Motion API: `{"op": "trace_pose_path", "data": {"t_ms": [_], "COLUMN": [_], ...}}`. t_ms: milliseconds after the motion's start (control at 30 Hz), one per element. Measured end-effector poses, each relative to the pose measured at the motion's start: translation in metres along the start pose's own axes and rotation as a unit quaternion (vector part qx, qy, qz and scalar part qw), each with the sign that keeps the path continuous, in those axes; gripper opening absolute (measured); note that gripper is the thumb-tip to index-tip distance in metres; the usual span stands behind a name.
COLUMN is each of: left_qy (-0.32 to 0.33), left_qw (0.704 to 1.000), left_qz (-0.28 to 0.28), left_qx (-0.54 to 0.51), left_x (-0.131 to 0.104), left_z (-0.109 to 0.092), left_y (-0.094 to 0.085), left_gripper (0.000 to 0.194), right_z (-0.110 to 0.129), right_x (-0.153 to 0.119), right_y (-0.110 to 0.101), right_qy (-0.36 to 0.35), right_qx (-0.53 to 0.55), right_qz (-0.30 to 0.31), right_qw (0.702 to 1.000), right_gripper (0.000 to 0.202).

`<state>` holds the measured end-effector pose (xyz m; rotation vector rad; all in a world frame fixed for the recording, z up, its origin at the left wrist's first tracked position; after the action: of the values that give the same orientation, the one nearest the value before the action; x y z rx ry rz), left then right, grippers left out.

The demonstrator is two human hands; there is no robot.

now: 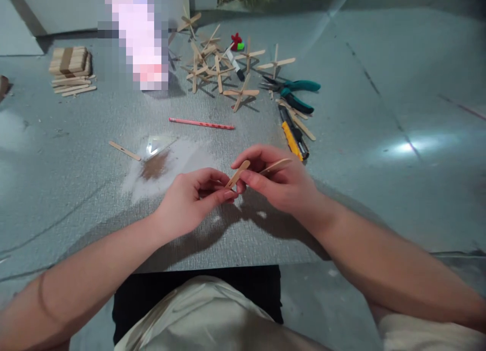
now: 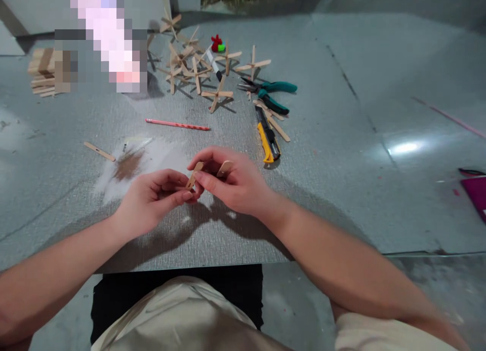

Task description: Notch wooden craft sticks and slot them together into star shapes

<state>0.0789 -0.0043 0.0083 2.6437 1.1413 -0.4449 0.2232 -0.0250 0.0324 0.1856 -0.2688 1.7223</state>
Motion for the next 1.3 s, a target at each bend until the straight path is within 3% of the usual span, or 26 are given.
{"op": "trace_pose_path", "data": {"t_ms": [433, 867, 1100, 1300], "left_qy": [0.088, 0.118, 0.102, 0.122], "left_qw": [0.968, 0.956, 0.956, 0.954], "left_qz": [-0.099, -0.094, -0.1, -0.108], "left_qx": [0.214, 0.251, 0.256, 0.251], "left_x": [-0.011, -0.011, -0.01, -0.01], "left_z": [-0.025, -0.028, -0.027, -0.027], "left_y": [0.003, 0.005, 0.003, 0.004], "left_gripper": [0.014, 0.017, 0.015, 0.011], "right_z": [0.004, 0.004, 0.003, 0.009], "right_x": [0.002, 0.0, 0.0, 0.0], "right_y": [0.002, 0.002, 0.001, 0.005], "right_qy": [-0.007, 0.001, 0.015, -0.025], "right_qx": [-0.036, -0.066, -0.094, -0.094], "right_qz": [0.021, 0.025, 0.022, 0.038], "right_qw": [0.999, 0.997, 0.995, 0.995], "right_gripper": [0.01, 0.011, 0.014, 0.015]}}
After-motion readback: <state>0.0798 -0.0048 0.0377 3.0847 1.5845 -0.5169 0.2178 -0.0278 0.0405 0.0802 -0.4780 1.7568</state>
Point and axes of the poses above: each hand's wrist, its own x-axis towards the middle knuckle, its own y-axis out of the palm, z = x × y, the point moved 7 cm from there along x, towards the middle knuckle, and after that the axes turned 11 degrees about -y, right-handed, at the moved point
